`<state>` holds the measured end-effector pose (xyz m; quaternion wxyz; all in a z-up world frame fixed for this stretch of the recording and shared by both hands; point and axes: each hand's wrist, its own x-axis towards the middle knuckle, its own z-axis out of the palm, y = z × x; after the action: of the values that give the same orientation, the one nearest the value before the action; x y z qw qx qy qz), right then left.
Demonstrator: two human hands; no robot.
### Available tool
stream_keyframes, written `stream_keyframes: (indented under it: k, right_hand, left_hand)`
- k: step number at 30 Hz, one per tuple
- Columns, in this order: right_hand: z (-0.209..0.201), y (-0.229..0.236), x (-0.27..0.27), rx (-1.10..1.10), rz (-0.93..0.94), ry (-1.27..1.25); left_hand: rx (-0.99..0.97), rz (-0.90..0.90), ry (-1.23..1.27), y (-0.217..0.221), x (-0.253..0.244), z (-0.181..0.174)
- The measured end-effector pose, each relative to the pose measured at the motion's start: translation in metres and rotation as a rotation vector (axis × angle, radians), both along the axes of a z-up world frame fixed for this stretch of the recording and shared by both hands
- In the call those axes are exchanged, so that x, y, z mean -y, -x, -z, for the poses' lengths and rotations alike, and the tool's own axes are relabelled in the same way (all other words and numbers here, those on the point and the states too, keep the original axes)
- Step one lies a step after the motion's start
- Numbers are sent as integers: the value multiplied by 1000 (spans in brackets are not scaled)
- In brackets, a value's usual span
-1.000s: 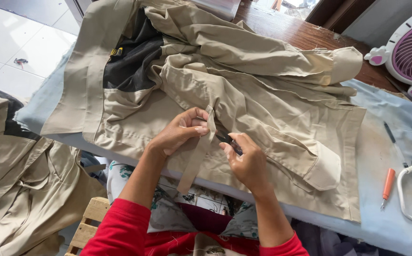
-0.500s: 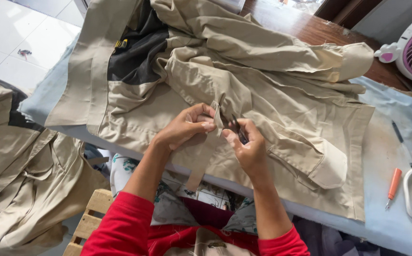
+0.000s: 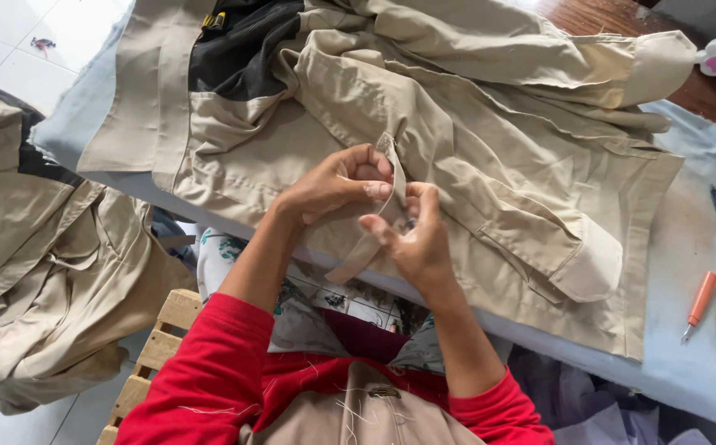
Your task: The person uses a seam ripper to cut loose threads and seams on a beige garment laid out on a table. The person manipulates the fabric to access different areas, including the hem and pocket, while removing excess stitching.
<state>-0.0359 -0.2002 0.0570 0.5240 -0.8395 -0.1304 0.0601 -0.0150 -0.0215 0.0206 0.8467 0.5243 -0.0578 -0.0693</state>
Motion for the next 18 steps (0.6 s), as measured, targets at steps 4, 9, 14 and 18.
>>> stream_keyframes:
  k: [4, 9, 14, 18]
  right_hand:
    - [-3, 3, -4, -145, 0, -160]
    - [-2, -8, 44, -693, 63, -759]
    - [17, -32, 119, -1182, -298, -1481]
    - [15, -36, 154, -1143, -291, -1576]
  left_hand:
    - [5, -33, -71, 4, 5, -6]
    - [66, -217, -128, -12, -5, 18]
    - [130, -292, -118, -20, -6, 30]
    - [133, -284, -140, -19, -7, 32]
